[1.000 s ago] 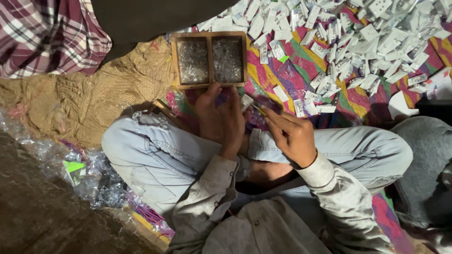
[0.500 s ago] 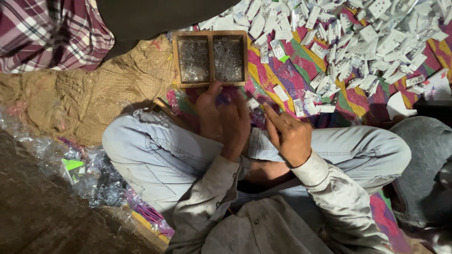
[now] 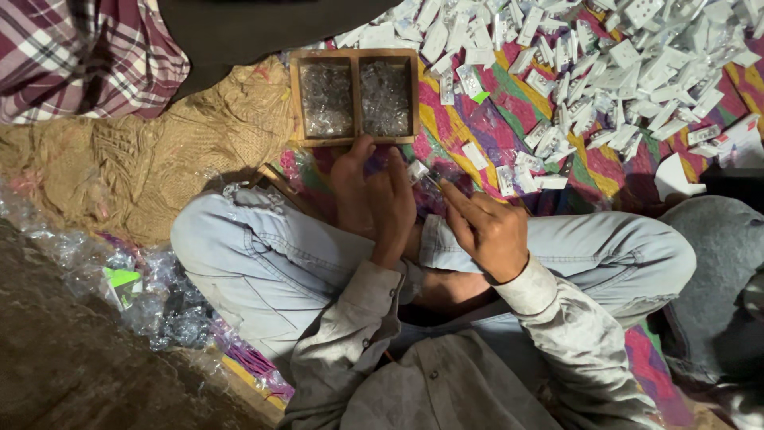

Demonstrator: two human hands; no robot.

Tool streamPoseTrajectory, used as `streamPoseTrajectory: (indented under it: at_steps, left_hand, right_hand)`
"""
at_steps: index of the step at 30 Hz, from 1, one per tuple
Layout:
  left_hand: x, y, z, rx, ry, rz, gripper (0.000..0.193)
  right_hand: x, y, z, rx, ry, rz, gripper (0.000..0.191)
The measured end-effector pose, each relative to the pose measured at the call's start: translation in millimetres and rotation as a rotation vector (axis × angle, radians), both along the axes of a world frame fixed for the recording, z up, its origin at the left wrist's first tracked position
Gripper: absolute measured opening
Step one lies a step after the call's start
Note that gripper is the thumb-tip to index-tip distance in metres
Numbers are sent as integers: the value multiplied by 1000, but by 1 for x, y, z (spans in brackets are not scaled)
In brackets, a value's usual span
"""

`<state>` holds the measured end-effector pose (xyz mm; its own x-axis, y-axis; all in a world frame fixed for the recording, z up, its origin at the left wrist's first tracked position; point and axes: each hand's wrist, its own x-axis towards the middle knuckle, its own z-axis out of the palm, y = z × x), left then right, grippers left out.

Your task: The person sits on a mat and repeatedly picks up small white packets, places them into clear plastic sleeves, and seals the sleeves using a yellow handheld heat-sealing tool. Sealed packets are set aside on the mat.

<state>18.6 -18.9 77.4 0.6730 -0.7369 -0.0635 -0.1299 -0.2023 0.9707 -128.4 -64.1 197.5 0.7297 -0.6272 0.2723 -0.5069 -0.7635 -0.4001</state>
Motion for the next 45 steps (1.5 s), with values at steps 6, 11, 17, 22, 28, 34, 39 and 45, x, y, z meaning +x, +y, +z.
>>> streamPoseTrajectory:
  at_steps: [6, 11, 17, 22, 28, 34, 39, 45]
  left_hand:
    - [4, 4, 12, -84, -827, 228, 47]
    - [5, 5, 8, 22, -528, -31, 46]
    - [3, 4, -5, 28, -721, 21, 60]
    - [3, 6, 2, 117, -446, -173, 57]
    - [9, 6, 2, -193, -359, -75, 58]
    - [-3, 1, -37, 35, 699, -194, 48]
    - [-18, 4, -59, 184, 1429, -251, 35]
    - [-13, -4, -50, -1, 882, -104, 31]
  right_hand:
    - [-7, -10, 4, -41, 72, 123, 39]
    - [-14, -17, -3, 14, 37, 150, 35]
    - [-15, -12, -31, 324, -196, 10, 17]
    - [-15, -14, -46, 815, -256, -125, 10]
    - [-13, -6, -45, 544, -229, -137, 18]
    - [-19, -8, -58, 514, -276, -69, 21]
    - [-19, -6, -79, 1014, -534, -18, 22]
    - [-12, -6, -75, 1214, -768, 81, 11]
